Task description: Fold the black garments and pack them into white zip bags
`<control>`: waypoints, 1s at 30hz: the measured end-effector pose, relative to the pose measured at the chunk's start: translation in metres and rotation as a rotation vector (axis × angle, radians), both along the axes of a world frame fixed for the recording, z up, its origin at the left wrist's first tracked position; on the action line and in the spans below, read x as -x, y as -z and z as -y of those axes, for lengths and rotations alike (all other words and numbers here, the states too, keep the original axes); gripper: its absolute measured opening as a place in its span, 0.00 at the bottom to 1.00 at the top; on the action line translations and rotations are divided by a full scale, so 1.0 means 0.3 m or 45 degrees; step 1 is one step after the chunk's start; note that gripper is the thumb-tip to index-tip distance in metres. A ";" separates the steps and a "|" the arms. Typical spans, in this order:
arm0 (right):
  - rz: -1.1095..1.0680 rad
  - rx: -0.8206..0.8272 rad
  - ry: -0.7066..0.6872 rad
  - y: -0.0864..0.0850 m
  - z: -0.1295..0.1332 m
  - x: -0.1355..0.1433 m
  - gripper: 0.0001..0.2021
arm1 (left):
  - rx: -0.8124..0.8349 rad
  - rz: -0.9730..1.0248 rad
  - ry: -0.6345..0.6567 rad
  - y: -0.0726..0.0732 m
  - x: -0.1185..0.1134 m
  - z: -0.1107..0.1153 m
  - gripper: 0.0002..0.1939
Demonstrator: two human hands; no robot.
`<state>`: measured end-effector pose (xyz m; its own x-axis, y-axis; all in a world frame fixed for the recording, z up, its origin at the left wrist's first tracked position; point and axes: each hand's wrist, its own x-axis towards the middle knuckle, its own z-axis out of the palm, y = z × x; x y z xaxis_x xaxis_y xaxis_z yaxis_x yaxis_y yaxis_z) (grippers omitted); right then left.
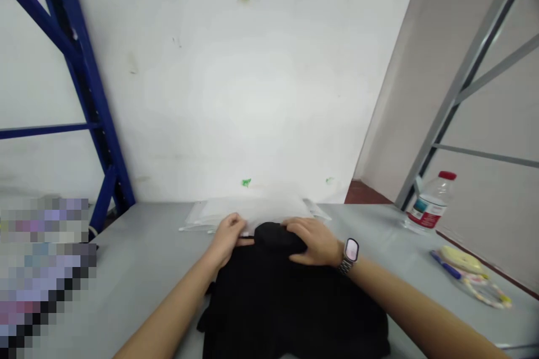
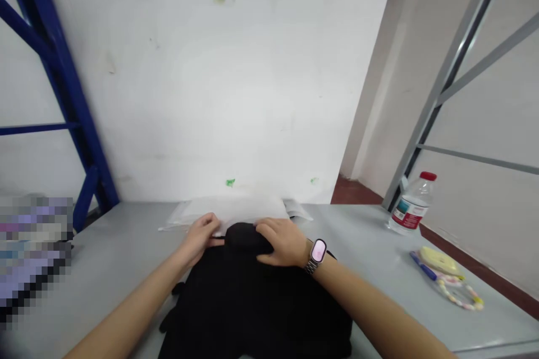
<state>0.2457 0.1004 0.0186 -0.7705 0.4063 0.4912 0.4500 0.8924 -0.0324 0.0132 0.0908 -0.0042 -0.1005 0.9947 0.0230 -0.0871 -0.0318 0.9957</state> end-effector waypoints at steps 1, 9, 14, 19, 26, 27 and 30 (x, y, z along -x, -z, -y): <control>-0.181 0.115 0.010 -0.008 0.019 -0.006 0.19 | -0.050 -0.009 -0.058 0.000 0.013 -0.012 0.13; -1.068 1.204 0.445 -0.073 0.103 0.029 0.11 | -0.223 -0.251 -0.510 -0.031 0.166 -0.058 0.12; -1.046 1.401 0.447 -0.045 0.134 0.052 0.16 | -0.254 -0.305 -0.146 -0.061 0.018 0.068 0.18; -0.730 1.195 0.330 -0.018 0.178 0.076 0.38 | -0.090 -0.257 0.437 -0.070 -0.087 0.167 0.23; -0.697 1.094 0.345 0.008 0.110 0.043 0.08 | -0.049 -0.399 0.682 -0.058 -0.033 0.144 0.31; -0.765 1.141 0.401 0.014 0.096 0.030 0.08 | -0.079 -0.429 0.700 -0.053 -0.027 0.137 0.31; -0.905 0.920 0.524 0.018 0.100 -0.003 0.08 | -0.058 -0.463 0.625 -0.045 -0.019 0.119 0.26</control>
